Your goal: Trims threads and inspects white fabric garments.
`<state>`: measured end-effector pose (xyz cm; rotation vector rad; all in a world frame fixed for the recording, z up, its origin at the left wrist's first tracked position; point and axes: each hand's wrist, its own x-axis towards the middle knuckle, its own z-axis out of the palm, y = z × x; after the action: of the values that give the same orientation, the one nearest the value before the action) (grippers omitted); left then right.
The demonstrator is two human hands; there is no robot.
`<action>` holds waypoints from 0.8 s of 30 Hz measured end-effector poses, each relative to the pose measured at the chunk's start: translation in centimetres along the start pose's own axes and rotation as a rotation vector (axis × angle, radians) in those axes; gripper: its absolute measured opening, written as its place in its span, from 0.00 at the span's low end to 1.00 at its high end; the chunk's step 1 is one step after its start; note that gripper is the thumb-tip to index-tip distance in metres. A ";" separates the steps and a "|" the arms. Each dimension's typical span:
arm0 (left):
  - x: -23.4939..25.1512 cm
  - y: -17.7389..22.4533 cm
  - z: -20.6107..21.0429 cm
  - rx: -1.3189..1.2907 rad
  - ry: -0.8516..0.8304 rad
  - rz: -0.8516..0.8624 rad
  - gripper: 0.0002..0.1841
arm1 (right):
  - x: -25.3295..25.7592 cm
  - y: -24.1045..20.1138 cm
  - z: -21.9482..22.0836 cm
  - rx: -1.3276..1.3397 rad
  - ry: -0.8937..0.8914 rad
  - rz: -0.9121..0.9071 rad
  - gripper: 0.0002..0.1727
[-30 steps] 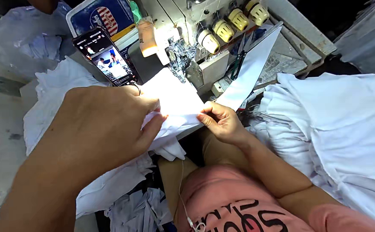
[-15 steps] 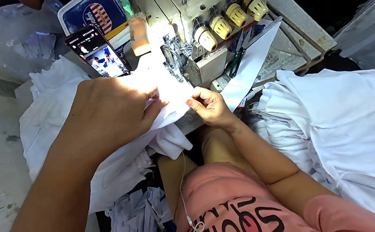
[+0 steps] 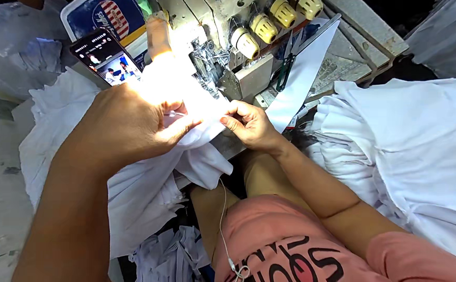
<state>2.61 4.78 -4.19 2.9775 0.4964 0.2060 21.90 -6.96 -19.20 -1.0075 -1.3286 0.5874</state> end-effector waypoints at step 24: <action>2.7 0.7 1.7 -0.109 -0.128 -0.080 0.18 | 0.1 -0.2 0.3 0.027 0.018 0.018 0.06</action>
<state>5.68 4.82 -5.48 2.8361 0.5679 0.0340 21.64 -6.92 -19.05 -1.0017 -1.2935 0.6072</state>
